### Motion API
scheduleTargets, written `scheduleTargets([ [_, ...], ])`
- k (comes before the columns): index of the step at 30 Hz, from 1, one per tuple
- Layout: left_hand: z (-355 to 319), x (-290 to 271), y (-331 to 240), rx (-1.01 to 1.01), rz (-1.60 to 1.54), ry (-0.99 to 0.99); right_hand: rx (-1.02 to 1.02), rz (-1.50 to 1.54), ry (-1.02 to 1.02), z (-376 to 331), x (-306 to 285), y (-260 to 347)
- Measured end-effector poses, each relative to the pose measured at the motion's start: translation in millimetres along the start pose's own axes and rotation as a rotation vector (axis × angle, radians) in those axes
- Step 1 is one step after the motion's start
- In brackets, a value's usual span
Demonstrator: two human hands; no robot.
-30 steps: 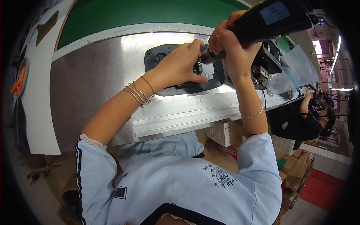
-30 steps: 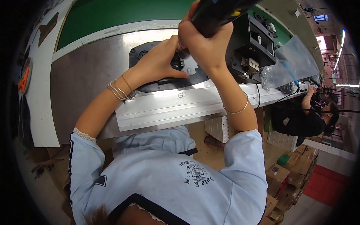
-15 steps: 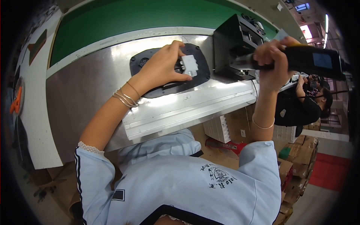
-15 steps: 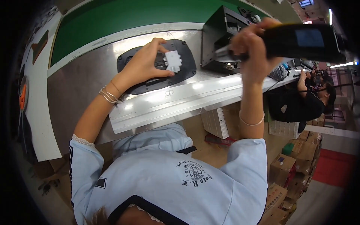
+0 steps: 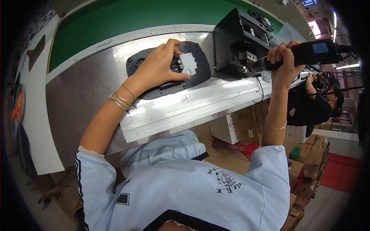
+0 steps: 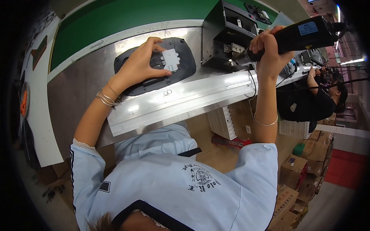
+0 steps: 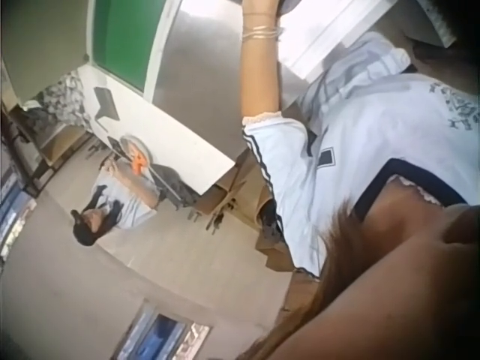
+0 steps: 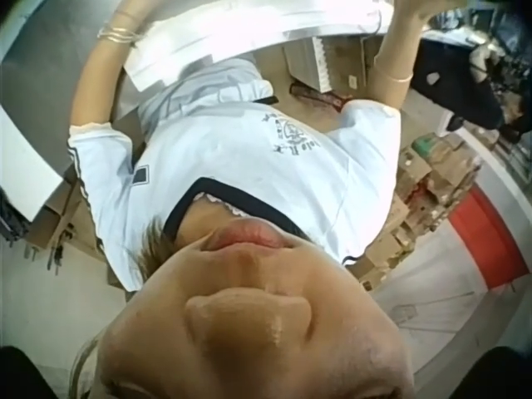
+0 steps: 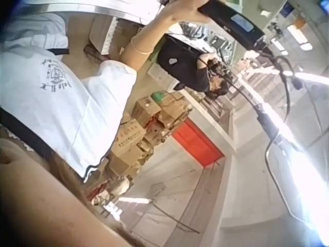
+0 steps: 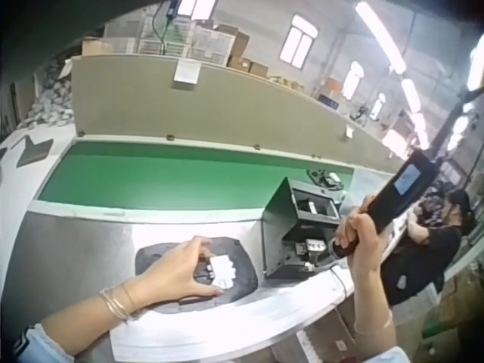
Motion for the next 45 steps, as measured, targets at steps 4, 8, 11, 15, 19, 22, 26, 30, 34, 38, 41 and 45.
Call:
scheduleTargets([
  [4, 0.9, -1.7, -0.5, 0.032, 0.016, -0.032, 0.006, 0.011, 0.054, -24.1, 35.0, -0.4],
  [8, -1.1, -3.0, -2.7, 0.039, 0.043, -0.050, 0.040, 0.195, 0.194, -35.4, 93.3, -17.1],
  [11, -0.6, -0.5, -1.3, 0.047, 0.003, -0.052, 0.046, 0.216, 0.254, -37.0, 129.0, -30.7],
  [15, -2.5, -1.5, -2.6, 0.057, -0.033, -0.082, 0.058, 0.218, 0.294, -37.5, 147.4, -44.5],
  [19, -2.9, 1.3, -3.6, 0.058, -0.065, -0.081, 0.072, 0.397, 0.313, -38.0, 143.3, -57.2],
  [22, -4.0, 2.4, -1.0, 0.032, -0.068, -0.048, 0.095, 0.211, 0.275, -40.6, 148.1, -56.8],
  [26, -1.9, 1.8, -0.6, 0.069, -0.077, -0.081, 0.102, 0.210, 0.317, -38.9, 153.2, -61.7],
  [30, 0.3, -3.4, 3.8, 0.108, -0.064, -0.112, 0.085, 0.141, 0.356, -40.4, 165.2, -68.9],
  [34, 5.0, -2.3, -1.0, 0.143, -0.065, -0.137, 0.167, -0.006, 0.237, -28.7, 158.7, -75.4],
  [38, 1.8, -7.8, -1.7, 0.075, 0.043, -0.048, 0.206, 0.297, 0.093, -36.8, 123.4, -54.6],
  [41, 20.5, -20.5, 7.2, 0.135, 0.197, -0.060, -0.051, 0.438, 0.243, -47.6, 106.3, -3.5],
  [45, 77.1, -44.0, 46.2, 0.142, 0.496, -0.155, -0.024, 0.451, 0.283, -71.7, 120.0, 15.6],
])
Point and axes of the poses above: each hand's wrist, its own z-axis towards the middle knuckle, its own x-axis out of the palm, y = z × x, the point moved 7 cm from there along z, towards the middle knuckle, and after that the axes turned 9 degrees about z, right-handed, at the moved point
